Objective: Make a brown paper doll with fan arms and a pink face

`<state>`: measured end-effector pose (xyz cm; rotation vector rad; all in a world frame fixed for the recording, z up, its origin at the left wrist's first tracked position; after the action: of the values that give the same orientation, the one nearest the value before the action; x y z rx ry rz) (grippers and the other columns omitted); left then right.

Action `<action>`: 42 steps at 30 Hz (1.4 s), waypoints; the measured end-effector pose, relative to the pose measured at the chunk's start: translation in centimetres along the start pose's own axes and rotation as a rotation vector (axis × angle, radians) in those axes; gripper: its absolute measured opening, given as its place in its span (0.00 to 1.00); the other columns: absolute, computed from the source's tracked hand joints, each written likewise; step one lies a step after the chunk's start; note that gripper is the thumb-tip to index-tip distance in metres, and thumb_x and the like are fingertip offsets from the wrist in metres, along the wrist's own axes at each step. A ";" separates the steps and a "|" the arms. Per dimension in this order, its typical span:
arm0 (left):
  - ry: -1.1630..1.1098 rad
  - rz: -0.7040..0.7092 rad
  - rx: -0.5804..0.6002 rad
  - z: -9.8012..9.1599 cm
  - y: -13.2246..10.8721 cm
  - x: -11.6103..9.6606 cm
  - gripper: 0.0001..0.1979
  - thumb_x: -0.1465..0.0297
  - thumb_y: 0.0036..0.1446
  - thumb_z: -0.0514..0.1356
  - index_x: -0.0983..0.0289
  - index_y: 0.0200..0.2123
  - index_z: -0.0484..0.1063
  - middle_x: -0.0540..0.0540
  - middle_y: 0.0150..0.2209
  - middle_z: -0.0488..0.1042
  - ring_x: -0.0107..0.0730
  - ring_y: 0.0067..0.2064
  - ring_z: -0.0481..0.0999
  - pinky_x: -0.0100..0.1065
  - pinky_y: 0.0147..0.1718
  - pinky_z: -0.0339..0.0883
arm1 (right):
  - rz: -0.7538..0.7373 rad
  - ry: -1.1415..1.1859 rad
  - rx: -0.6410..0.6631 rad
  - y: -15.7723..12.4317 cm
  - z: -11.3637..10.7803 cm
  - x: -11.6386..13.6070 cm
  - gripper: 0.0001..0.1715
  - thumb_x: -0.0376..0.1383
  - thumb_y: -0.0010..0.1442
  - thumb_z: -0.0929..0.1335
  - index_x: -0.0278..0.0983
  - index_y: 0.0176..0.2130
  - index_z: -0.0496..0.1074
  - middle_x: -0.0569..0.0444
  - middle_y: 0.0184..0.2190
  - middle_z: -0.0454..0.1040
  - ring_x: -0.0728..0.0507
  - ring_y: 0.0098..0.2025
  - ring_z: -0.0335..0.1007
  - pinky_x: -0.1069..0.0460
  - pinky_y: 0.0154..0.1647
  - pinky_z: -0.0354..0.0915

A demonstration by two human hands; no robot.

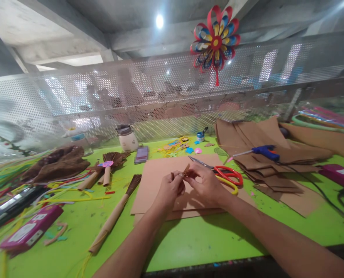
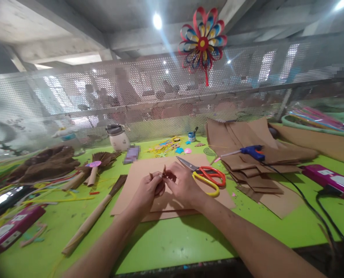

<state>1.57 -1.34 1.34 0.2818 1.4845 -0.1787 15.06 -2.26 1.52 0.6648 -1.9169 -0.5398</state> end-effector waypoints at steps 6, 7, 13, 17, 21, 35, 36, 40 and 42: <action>-0.115 -0.011 0.071 -0.1 0.0 0.3 0.15 0.66 0.52 0.55 0.64 0.17 0.56 0.44 0.12 0.54 0.19 0.16 0.52 0.27 0.18 0.46 | 0.118 0.176 0.002 0.2 0.0 -0.6 0.09 0.36 0.55 0.66 0.36 0.38 0.70 0.50 0.36 0.69 0.45 0.36 0.66 0.52 0.36 0.64; -0.152 -0.023 0.091 -0.1 0.0 0.4 0.15 0.66 0.52 0.55 0.64 0.18 0.56 0.44 0.12 0.54 0.19 0.17 0.53 0.27 0.18 0.47 | 0.142 0.215 0.019 0.2 -0.1 -0.6 0.10 0.36 0.55 0.66 0.36 0.38 0.70 0.50 0.36 0.69 0.45 0.37 0.67 0.51 0.36 0.65; -0.320 -0.070 0.211 -0.3 0.0 0.7 0.13 0.65 0.54 0.53 0.65 0.21 0.60 0.44 0.13 0.53 0.21 0.18 0.55 0.27 0.19 0.47 | 0.269 0.473 0.132 0.4 -0.7 0.2 0.14 0.39 0.55 0.67 0.35 0.40 0.72 0.50 0.37 0.73 0.44 0.38 0.68 0.50 0.40 0.64; -0.301 -0.111 0.192 -0.2 0.0 1.0 0.13 0.65 0.52 0.54 0.65 0.19 0.60 0.44 0.13 0.53 0.20 0.17 0.54 0.27 0.18 0.46 | 0.296 0.364 0.056 0.2 -0.1 -0.1 0.13 0.41 0.55 0.66 0.35 0.36 0.73 0.50 0.33 0.74 0.45 0.33 0.68 0.50 0.36 0.64; -0.327 -0.156 0.201 0.1 -0.2 1.2 0.11 0.64 0.51 0.56 0.66 0.23 0.65 0.43 0.12 0.52 0.20 0.17 0.51 0.26 0.18 0.47 | 0.279 0.128 -0.032 -0.2 -0.2 -0.6 0.13 0.42 0.55 0.66 0.34 0.31 0.72 0.51 0.27 0.72 0.45 0.30 0.66 0.51 0.33 0.63; -0.048 -0.028 -0.051 -0.2 0.0 1.4 0.19 0.56 0.45 0.62 0.67 0.21 0.65 0.46 0.16 0.59 0.20 0.19 0.55 0.27 0.19 0.47 | 0.160 -0.197 0.206 -0.9 0.7 -0.5 0.15 0.40 0.58 0.62 0.37 0.28 0.73 0.53 0.23 0.73 0.46 0.25 0.64 0.52 0.26 0.58; -0.015 -0.029 -0.094 -0.4 0.1 1.3 0.19 0.56 0.46 0.61 0.67 0.22 0.65 0.46 0.16 0.59 0.20 0.19 0.56 0.28 0.20 0.48 | 0.152 -0.196 0.211 -1.0 0.8 -0.6 0.15 0.41 0.58 0.62 0.37 0.29 0.73 0.52 0.24 0.74 0.45 0.26 0.65 0.52 0.28 0.58; 0.174 0.089 -0.226 -2.7 0.4 -1.1 0.15 0.59 0.48 0.59 0.67 0.26 0.68 0.47 0.19 0.62 0.22 0.21 0.58 0.27 0.21 0.51 | 0.145 -0.201 0.253 -1.3 1.2 -1.4 0.17 0.43 0.59 0.61 0.36 0.28 0.72 0.51 0.25 0.74 0.45 0.27 0.65 0.52 0.29 0.57; 0.271 0.141 -0.278 -4.6 0.0 -3.0 0.13 0.61 0.48 0.59 0.67 0.25 0.68 0.47 0.20 0.61 0.22 0.22 0.58 0.27 0.22 0.51 | 0.153 -0.240 0.312 -1.5 1.5 -2.0 0.18 0.42 0.59 0.61 0.36 0.26 0.71 0.51 0.23 0.73 0.46 0.26 0.64 0.52 0.28 0.56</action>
<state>-3.06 -0.14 3.99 0.1890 1.7276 0.1863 14.72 -1.99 -1.36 0.6655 -2.2839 -0.2321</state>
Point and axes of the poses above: each hand's wrist, its own y-axis towards the middle knuckle, its own z-axis out of the palm, x = y × z, the point moved 1 cm from there along y, towards the middle knuckle
